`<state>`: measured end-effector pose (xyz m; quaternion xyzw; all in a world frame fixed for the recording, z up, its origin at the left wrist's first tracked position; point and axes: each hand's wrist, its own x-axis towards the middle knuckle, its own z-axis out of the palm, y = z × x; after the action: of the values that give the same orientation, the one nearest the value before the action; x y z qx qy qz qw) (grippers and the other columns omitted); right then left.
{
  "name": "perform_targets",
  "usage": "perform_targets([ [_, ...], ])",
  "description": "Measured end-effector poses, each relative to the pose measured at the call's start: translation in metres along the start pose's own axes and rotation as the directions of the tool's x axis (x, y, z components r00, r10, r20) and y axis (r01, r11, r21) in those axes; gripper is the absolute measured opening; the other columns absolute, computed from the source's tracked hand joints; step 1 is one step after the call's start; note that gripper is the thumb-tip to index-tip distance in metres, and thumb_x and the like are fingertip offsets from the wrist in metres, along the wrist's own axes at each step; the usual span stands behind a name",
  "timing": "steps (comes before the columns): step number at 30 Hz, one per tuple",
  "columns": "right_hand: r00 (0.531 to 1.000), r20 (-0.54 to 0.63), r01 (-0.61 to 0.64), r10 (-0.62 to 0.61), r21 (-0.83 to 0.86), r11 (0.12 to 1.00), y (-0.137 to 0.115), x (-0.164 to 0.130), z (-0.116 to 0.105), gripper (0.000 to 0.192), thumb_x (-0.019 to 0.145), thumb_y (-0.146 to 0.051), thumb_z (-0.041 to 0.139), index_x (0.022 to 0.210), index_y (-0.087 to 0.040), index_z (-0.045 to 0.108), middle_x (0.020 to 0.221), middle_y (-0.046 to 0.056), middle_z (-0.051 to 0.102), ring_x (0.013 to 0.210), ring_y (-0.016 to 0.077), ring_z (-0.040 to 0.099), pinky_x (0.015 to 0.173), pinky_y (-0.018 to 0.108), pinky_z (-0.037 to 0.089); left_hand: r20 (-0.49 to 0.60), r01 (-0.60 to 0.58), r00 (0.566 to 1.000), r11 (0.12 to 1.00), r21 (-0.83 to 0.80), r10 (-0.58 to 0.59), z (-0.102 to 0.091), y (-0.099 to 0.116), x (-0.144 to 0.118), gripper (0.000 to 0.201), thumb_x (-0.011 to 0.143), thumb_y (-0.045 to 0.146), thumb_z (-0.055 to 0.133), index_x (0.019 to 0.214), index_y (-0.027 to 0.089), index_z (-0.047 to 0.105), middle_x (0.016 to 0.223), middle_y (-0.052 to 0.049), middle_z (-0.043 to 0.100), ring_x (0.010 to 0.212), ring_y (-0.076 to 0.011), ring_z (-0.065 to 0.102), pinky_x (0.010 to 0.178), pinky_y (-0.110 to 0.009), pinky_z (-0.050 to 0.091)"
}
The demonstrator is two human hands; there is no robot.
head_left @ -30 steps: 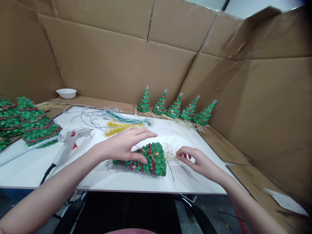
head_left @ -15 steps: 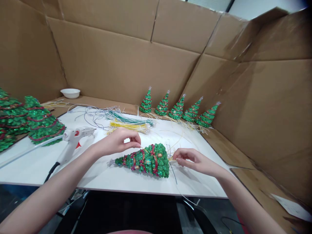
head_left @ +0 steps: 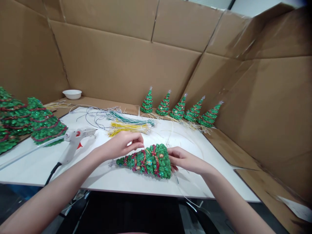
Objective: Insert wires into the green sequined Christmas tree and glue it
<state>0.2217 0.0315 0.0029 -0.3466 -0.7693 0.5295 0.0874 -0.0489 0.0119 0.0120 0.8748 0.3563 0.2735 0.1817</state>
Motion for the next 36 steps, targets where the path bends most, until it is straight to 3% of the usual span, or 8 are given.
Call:
perform_targets([
  [3,1.0,-0.018,-0.023,0.024,0.037,0.999,0.002,0.005,0.004,0.041,0.087,-0.052,0.05,0.069,-0.016,0.052,0.051,-0.003,0.049,0.045,0.0093,0.047,0.046,0.022,0.036,0.014,0.018,1.0,0.999,0.046,-0.018,0.001,-0.001,-0.001,0.019,0.097,0.03,0.045,0.086,0.018,0.056,0.077,0.001,0.062,0.069,-0.011,0.055,0.063,-0.021,0.038],
  [8,0.998,-0.053,-0.015,0.023,0.156,0.988,0.001,0.004,0.007,0.033,0.082,-0.047,0.06,0.074,-0.015,0.057,0.056,-0.003,0.053,0.045,0.0081,0.049,0.047,0.021,0.04,0.02,0.023,0.999,0.994,0.103,-0.025,0.004,-0.002,-0.001,0.023,0.098,0.034,0.043,0.085,0.018,0.055,0.075,0.001,0.06,0.068,-0.0118,0.054,0.062,-0.022,0.037],
  [18,0.999,-0.025,0.028,-0.025,0.101,0.994,-0.001,0.004,0.014,0.016,0.081,-0.028,0.056,0.07,-0.016,0.057,0.055,-0.002,0.057,0.048,0.0109,0.054,0.047,0.023,0.045,0.037,-0.042,0.999,0.984,0.173,0.037,0.007,-0.002,0.001,0.035,0.099,0.036,0.036,0.078,0.016,0.056,0.07,0.0,0.056,0.065,-0.0124,0.05,0.062,-0.024,0.036],
  [25,0.997,-0.071,-0.002,0.012,0.136,0.991,0.012,0.012,0.019,0.007,0.072,-0.018,0.05,0.066,-0.017,0.053,0.048,-0.006,0.048,0.039,0.0061,0.044,0.04,0.018,0.036,0.014,-0.012,1.0,0.999,0.039,0.011,0.01,0.001,0.002,0.038,0.098,0.034,0.038,0.067,0.016,0.051,0.059,0.004,0.046,0.056,-0.0091,0.042,0.057,-0.022,0.032],
  [30,0.994,-0.112,0.015,0.003,0.165,0.986,0.014,0.017,0.021,0.005,0.064,-0.017,0.048,0.066,-0.017,0.052,0.05,-0.008,0.044,0.04,0.0046,0.04,0.038,0.016,0.033,0.006,0.095,0.996,0.989,-0.112,-0.094,0.014,0.004,0.003,0.04,0.096,0.033,0.04,0.06,0.016,0.043,0.053,0.006,0.039,0.05,-0.0068,0.034,0.05,-0.019,0.026],
  [36,0.992,-0.116,0.066,-0.047,0.165,0.984,0.014,0.026,0.019,0.002,0.063,-0.017,0.051,0.064,-0.016,0.052,0.052,-0.007,0.042,0.043,0.0046,0.038,0.038,0.017,0.033,0.015,0.176,0.984,0.971,-0.161,-0.176,0.015,0.011,0.005,0.041,0.095,0.033,0.039,0.057,0.017,0.038,0.052,0.006,0.033,0.049,-0.0066,0.03,0.047,-0.02,0.023],
])
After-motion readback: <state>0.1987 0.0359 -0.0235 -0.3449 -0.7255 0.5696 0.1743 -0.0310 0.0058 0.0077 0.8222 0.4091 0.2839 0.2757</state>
